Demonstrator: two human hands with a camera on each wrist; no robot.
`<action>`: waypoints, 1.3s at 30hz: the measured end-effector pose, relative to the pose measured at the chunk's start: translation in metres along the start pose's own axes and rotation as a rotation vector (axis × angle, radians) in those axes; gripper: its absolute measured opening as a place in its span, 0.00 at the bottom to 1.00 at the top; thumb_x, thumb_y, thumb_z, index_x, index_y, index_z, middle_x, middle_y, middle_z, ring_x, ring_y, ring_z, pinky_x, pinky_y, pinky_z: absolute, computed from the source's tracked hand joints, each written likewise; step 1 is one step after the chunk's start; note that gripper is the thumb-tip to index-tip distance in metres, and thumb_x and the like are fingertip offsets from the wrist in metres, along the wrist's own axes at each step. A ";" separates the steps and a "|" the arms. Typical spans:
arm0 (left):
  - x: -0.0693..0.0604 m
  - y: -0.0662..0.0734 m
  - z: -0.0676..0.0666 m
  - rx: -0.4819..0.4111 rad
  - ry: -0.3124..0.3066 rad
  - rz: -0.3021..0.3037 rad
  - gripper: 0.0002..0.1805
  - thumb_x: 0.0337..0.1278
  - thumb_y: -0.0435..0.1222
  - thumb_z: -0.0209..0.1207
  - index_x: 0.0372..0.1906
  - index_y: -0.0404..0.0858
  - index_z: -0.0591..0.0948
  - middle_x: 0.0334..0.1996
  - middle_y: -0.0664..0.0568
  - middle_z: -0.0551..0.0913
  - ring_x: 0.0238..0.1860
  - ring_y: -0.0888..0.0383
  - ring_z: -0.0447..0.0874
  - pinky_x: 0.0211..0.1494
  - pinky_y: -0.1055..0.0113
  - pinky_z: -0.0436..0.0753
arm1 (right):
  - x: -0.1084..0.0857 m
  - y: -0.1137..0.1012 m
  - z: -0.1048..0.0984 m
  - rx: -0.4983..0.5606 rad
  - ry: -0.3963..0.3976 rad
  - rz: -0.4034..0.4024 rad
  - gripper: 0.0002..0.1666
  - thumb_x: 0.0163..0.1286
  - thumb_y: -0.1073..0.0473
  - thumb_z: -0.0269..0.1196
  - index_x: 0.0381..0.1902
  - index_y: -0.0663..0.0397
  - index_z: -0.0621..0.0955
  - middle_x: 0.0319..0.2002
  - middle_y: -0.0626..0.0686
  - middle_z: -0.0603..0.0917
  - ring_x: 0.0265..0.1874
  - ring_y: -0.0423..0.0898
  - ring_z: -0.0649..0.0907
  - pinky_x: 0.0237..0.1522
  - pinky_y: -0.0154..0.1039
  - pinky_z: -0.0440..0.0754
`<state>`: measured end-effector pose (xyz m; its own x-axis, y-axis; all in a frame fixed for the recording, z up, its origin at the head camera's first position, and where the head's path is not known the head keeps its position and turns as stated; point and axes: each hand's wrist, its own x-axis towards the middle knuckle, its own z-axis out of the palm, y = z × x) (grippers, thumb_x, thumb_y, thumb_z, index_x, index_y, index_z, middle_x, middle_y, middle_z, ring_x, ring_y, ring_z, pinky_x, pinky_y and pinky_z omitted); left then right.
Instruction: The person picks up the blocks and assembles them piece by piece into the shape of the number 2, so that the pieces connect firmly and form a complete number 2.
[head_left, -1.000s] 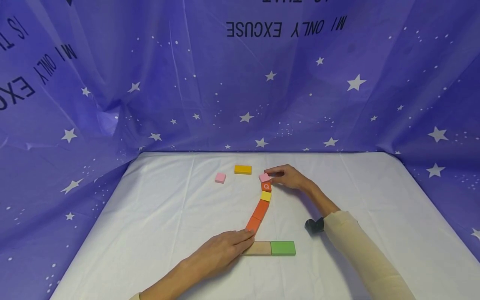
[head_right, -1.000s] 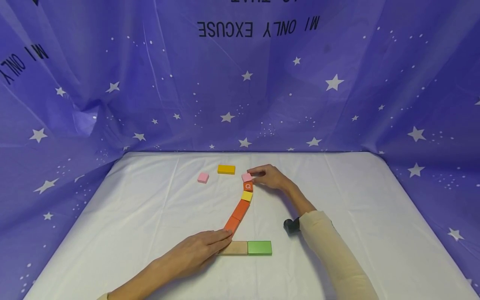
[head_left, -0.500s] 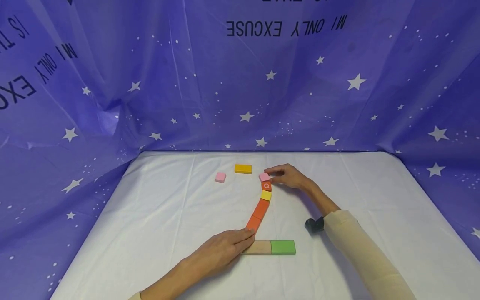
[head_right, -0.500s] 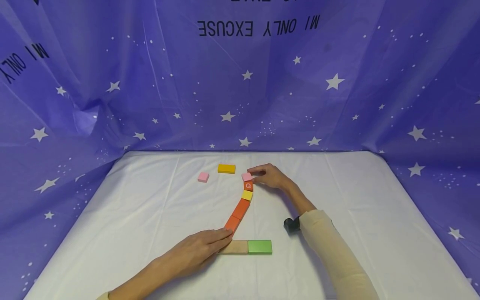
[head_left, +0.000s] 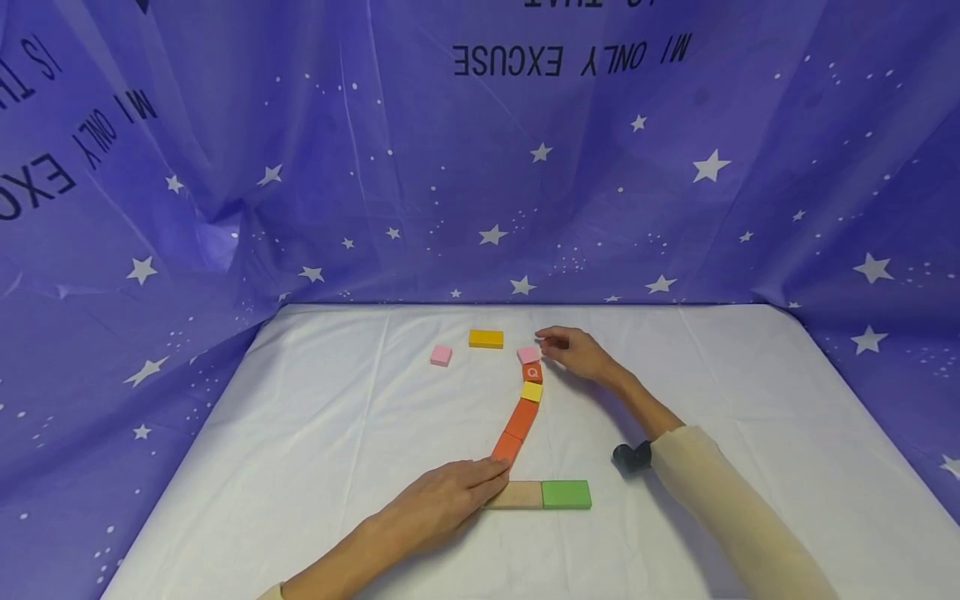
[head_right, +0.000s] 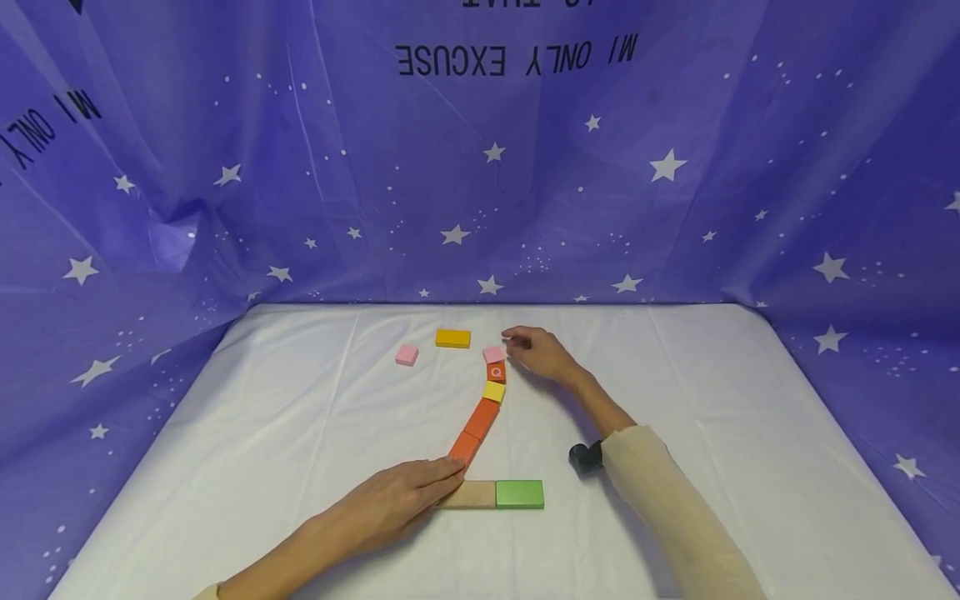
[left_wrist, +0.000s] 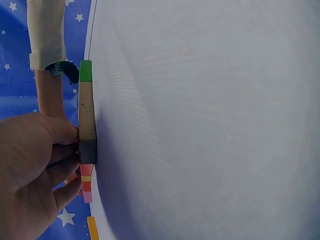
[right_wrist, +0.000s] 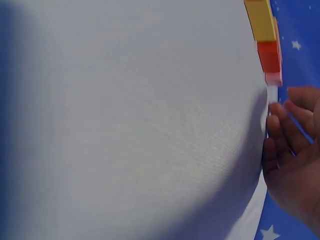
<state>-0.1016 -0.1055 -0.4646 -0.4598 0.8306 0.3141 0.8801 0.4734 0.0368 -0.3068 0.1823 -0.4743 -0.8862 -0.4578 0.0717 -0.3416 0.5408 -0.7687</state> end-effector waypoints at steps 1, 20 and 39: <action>0.000 0.000 0.000 0.000 0.000 -0.001 0.22 0.61 0.32 0.65 0.61 0.36 0.81 0.64 0.48 0.77 0.62 0.55 0.77 0.63 0.64 0.76 | -0.001 -0.002 0.001 -0.029 0.013 0.005 0.22 0.74 0.63 0.59 0.63 0.66 0.77 0.51 0.60 0.84 0.52 0.56 0.81 0.57 0.49 0.78; -0.001 0.001 0.000 -0.009 -0.020 -0.021 0.21 0.63 0.32 0.62 0.61 0.37 0.81 0.65 0.49 0.76 0.62 0.55 0.76 0.63 0.64 0.76 | -0.045 -0.039 0.027 -0.509 -0.126 -0.165 0.35 0.81 0.47 0.47 0.76 0.64 0.60 0.75 0.63 0.59 0.74 0.58 0.59 0.72 0.58 0.58; 0.002 0.000 -0.001 0.000 0.000 -0.005 0.21 0.60 0.32 0.65 0.59 0.37 0.82 0.63 0.49 0.78 0.60 0.55 0.78 0.61 0.64 0.77 | -0.051 -0.046 0.031 -0.656 -0.246 -0.132 0.39 0.81 0.45 0.45 0.79 0.61 0.51 0.78 0.58 0.50 0.76 0.54 0.52 0.73 0.61 0.52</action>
<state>-0.1026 -0.1040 -0.4631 -0.4645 0.8280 0.3141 0.8777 0.4777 0.0386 -0.2358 0.1591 -0.4630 -0.7543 -0.6531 -0.0669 -0.6278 0.7474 -0.2173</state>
